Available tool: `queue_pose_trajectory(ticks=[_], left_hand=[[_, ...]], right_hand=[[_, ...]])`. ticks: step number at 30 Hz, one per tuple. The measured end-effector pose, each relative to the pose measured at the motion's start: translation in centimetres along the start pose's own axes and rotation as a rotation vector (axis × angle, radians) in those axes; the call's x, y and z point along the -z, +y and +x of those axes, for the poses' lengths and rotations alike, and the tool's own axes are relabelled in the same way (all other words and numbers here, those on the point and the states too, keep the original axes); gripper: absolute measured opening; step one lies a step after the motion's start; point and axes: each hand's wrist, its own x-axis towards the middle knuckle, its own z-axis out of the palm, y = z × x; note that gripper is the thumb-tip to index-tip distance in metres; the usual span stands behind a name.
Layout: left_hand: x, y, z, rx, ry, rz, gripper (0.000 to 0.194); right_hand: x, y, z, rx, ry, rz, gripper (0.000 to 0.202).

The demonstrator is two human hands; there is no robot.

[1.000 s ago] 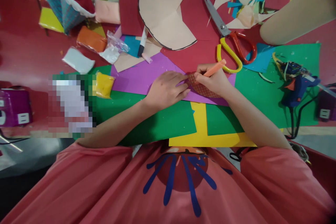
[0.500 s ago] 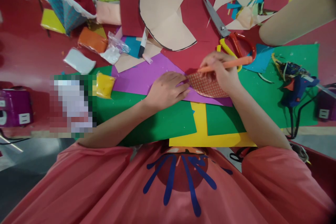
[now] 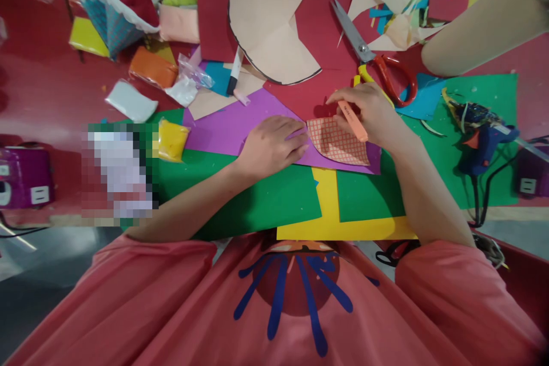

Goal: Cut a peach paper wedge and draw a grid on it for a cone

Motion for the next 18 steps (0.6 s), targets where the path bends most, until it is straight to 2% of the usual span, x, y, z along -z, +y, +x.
queue_pose_trajectory(ticks=[3,7,9,11,13,15,18], left_hand=[[0.4,-0.5,0.1,0.033,-0.017,-0.026,0.028],[1.9,-2.2,0.0,0.224,0.017,-0.011,0.024],[2.6,-3.2,-0.2,0.337,0.069,0.02,0.022],[3.1,-4.0,-0.6,0.444,0.062,0.016,0.022],[3.3,-4.5,-1.0,0.522,0.016,0.006,0.022],[3.1,-5.0,-1.3,0.556,-0.034,-0.009,0.022],[2.9,-5.8,-1.7,0.559,-0.088,-0.028,0.021]], right_hand=[[-0.6,-0.2,0.0,0.051,-0.005,0.057,0.023],[-1.2,-1.1,-0.1,0.068,0.208,0.09,0.016],[-1.3,-1.6,-0.3,0.056,0.306,0.152,0.024],[-1.5,-2.3,-0.5,0.048,0.352,0.329,0.037],[-1.8,-2.8,-0.5,-0.018,0.329,0.616,0.041],[-2.4,-3.1,-0.2,-0.168,0.258,0.871,0.047],[-3.1,-3.2,0.4,-0.376,0.236,1.004,0.044]])
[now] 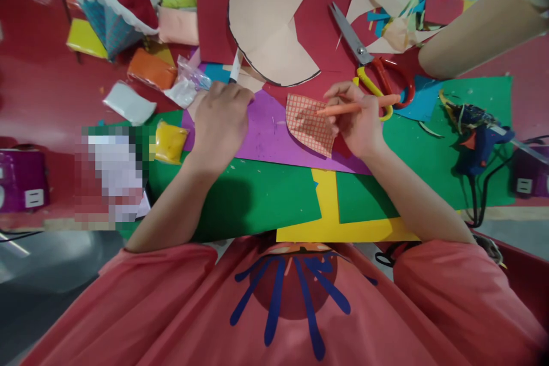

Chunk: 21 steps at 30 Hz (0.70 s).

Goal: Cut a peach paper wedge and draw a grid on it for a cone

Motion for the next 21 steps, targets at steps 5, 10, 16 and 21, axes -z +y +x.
queue_pose_trajectory(ticks=[5,10,16,21], left_hand=[[-0.2,-0.5,0.4,-0.069,0.032,0.015,0.013],[0.1,0.6,0.3,0.011,0.069,0.15,0.012],[0.4,1.0,0.6,0.035,-0.058,0.131,0.009],[-1.3,3.7,0.3,-0.054,-0.014,-0.349,0.017]], right_hand=[[0.1,0.5,0.5,-0.057,0.017,0.107,0.023],[0.2,0.2,0.6,-0.102,0.025,0.225,0.017],[0.2,0.1,0.6,-0.123,0.04,0.263,0.022],[0.3,0.5,0.6,-0.097,-0.013,0.263,0.032]])
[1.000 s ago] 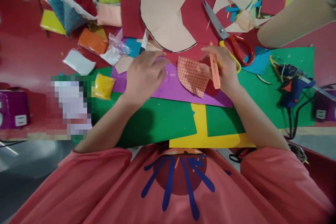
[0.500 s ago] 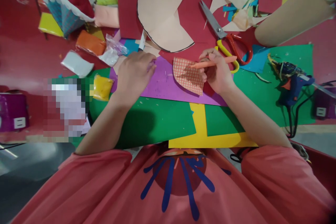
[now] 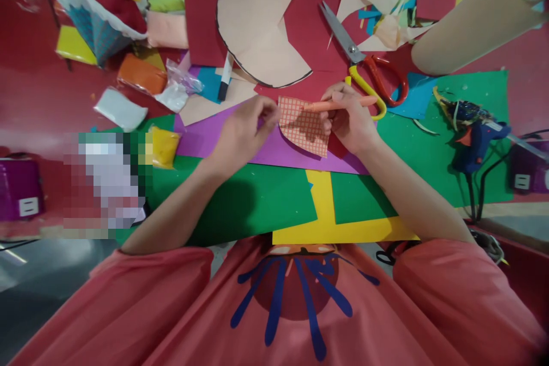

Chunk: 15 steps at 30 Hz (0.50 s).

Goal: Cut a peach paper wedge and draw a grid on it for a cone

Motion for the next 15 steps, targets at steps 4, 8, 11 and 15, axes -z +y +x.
queue_pose_trajectory(ticks=[4,8,11,15], left_hand=[[-2.2,1.2,-0.2,-0.006,0.078,-0.27,0.024],[-2.8,0.9,0.0,-0.007,0.148,-0.321,0.028],[-3.0,0.6,0.3,-0.058,0.151,-0.352,0.026],[-3.3,0.7,0.9,-0.112,0.172,-0.38,0.023]], right_hand=[[-0.1,0.1,-0.1,0.005,-0.01,-0.016,0.032],[0.0,0.3,0.0,0.01,-0.008,-0.048,0.031],[0.1,0.6,0.0,0.054,-0.035,-0.037,0.033],[0.1,0.9,0.0,0.098,-0.057,-0.002,0.036]])
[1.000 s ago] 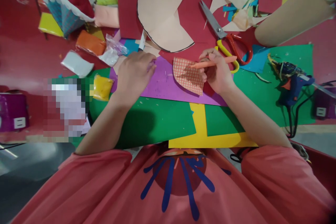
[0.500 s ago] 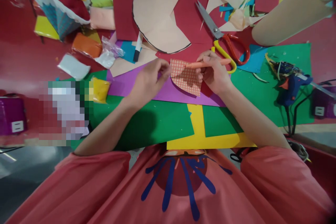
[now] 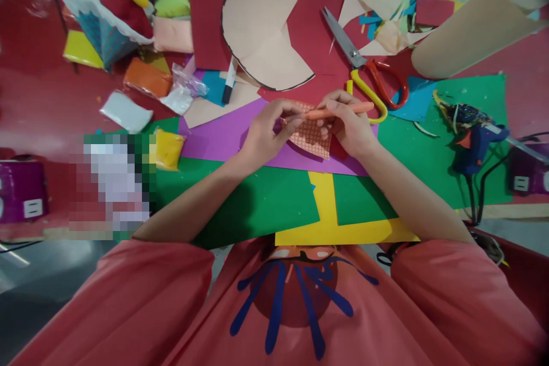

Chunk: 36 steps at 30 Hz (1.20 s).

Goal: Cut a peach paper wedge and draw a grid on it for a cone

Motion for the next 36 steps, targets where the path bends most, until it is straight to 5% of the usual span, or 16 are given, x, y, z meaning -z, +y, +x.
queue_pose_trajectory(ticks=[12,18,25,36], left_hand=[[0.0,-0.7,-0.6,-0.221,0.176,-0.013,0.018],[0.1,-0.7,-1.0,-0.135,0.135,-0.06,0.022],[0.8,0.6,-0.8,0.048,-0.072,-0.22,0.025],[0.8,0.6,-1.0,0.106,-0.086,-0.265,0.032]], right_hand=[[0.3,0.3,-0.6,0.058,-0.176,-0.135,0.052],[0.6,0.6,-0.7,0.093,-0.153,-0.327,0.05],[0.3,0.1,-1.2,0.148,-0.244,-0.445,0.054],[-0.1,0.0,-1.2,0.159,-0.256,-0.441,0.053]])
